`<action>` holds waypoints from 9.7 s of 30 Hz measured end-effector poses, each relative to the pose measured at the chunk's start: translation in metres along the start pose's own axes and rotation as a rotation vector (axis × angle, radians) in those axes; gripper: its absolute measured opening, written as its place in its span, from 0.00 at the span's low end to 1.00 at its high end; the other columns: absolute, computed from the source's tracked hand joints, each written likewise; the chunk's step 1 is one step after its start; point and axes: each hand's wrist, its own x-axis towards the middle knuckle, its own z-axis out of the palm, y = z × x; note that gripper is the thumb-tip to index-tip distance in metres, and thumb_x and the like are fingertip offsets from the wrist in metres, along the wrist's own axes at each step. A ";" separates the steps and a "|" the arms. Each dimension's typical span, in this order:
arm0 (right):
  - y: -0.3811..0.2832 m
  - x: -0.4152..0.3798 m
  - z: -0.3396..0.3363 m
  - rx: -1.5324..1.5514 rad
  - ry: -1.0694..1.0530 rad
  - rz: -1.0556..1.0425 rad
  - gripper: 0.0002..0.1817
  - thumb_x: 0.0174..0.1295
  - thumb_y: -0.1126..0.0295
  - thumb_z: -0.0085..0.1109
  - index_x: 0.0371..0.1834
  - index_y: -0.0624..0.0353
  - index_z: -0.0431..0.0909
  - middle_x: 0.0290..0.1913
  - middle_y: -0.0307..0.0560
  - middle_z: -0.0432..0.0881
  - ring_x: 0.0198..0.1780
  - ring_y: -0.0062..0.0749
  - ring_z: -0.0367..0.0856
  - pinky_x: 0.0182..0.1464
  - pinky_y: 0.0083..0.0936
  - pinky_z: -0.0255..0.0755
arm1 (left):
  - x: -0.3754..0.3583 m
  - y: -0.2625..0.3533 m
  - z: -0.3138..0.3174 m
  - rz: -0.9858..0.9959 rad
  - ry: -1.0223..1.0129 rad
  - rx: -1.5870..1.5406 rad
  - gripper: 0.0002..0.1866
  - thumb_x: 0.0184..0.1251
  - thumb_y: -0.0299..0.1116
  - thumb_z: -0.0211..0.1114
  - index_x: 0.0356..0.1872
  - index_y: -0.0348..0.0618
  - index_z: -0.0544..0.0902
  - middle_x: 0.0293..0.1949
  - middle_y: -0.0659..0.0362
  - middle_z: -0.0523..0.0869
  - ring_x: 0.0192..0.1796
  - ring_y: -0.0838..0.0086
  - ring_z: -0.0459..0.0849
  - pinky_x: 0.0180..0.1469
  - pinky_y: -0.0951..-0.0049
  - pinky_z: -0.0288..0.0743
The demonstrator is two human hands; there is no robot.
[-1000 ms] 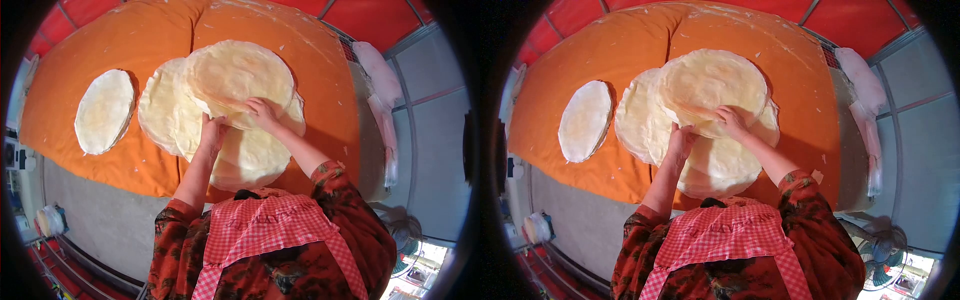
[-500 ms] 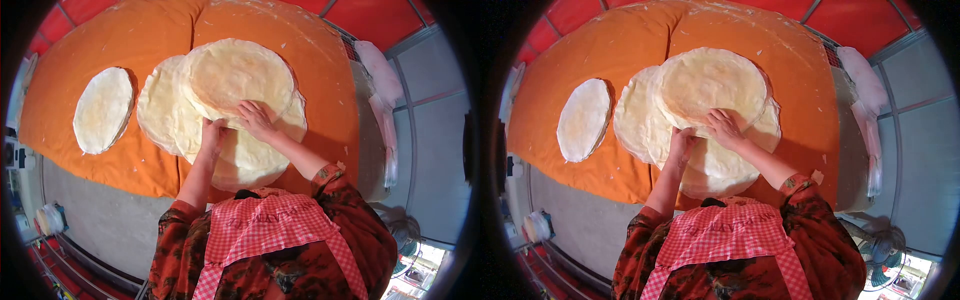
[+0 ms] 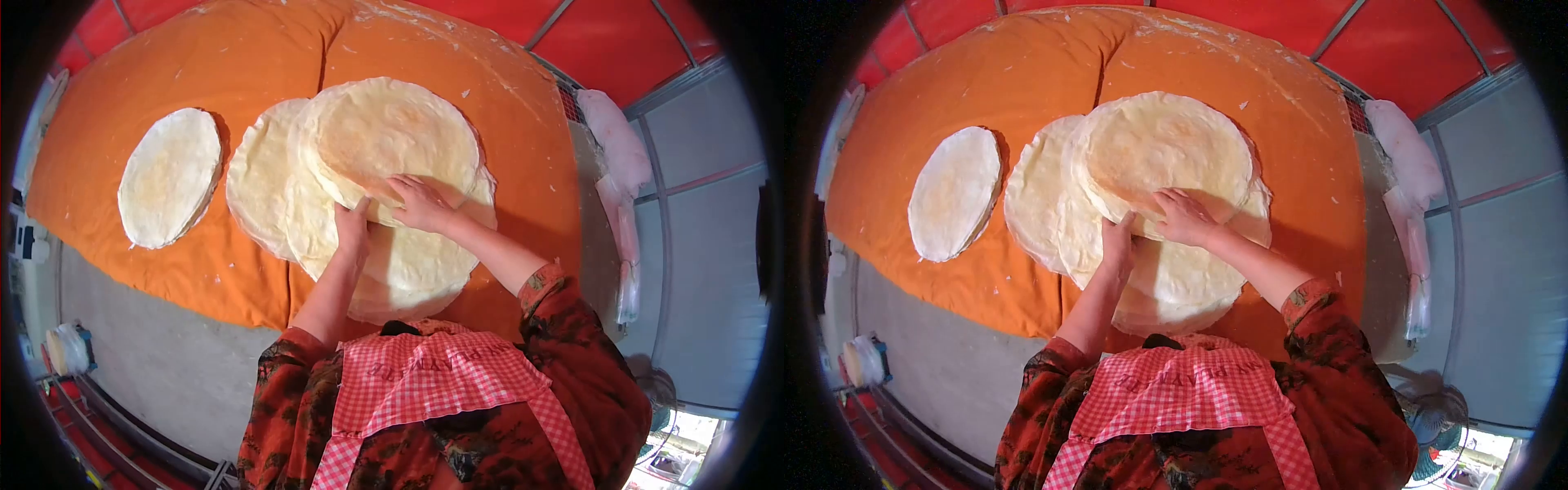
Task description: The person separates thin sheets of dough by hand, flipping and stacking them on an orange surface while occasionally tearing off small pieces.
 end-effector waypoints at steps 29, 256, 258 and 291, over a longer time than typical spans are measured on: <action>-0.023 0.016 0.019 -0.132 0.125 0.084 0.18 0.56 0.73 0.52 0.51 0.60 0.79 0.49 0.55 0.81 0.54 0.49 0.77 0.56 0.38 0.71 | 0.005 -0.008 -0.015 -0.049 -0.202 -0.284 0.17 0.65 0.24 0.54 0.55 0.39 0.70 0.49 0.54 0.80 0.48 0.63 0.82 0.47 0.61 0.80; -0.044 0.030 0.050 -0.185 0.403 -0.022 0.17 0.54 0.75 0.53 0.48 0.65 0.77 0.50 0.54 0.81 0.53 0.52 0.78 0.56 0.38 0.70 | 0.023 0.060 -0.030 0.021 0.063 -0.071 0.04 0.65 0.25 0.49 0.35 0.41 0.73 0.35 0.56 0.80 0.38 0.71 0.80 0.41 0.68 0.80; -0.040 0.027 0.061 -0.229 0.398 0.032 0.18 0.56 0.74 0.53 0.51 0.66 0.76 0.50 0.56 0.81 0.53 0.52 0.78 0.57 0.38 0.70 | 0.019 0.061 -0.023 0.013 0.038 -0.134 0.04 0.66 0.25 0.50 0.37 0.41 0.73 0.37 0.55 0.80 0.40 0.68 0.80 0.44 0.64 0.81; 0.014 -0.158 0.023 0.326 0.771 0.328 0.30 0.58 0.59 0.63 0.61 0.64 0.69 0.60 0.60 0.73 0.64 0.51 0.70 0.65 0.37 0.63 | -0.051 -0.011 -0.066 -0.039 -0.069 -0.097 0.17 0.56 0.16 0.58 0.49 0.34 0.75 0.45 0.50 0.82 0.46 0.62 0.83 0.48 0.62 0.80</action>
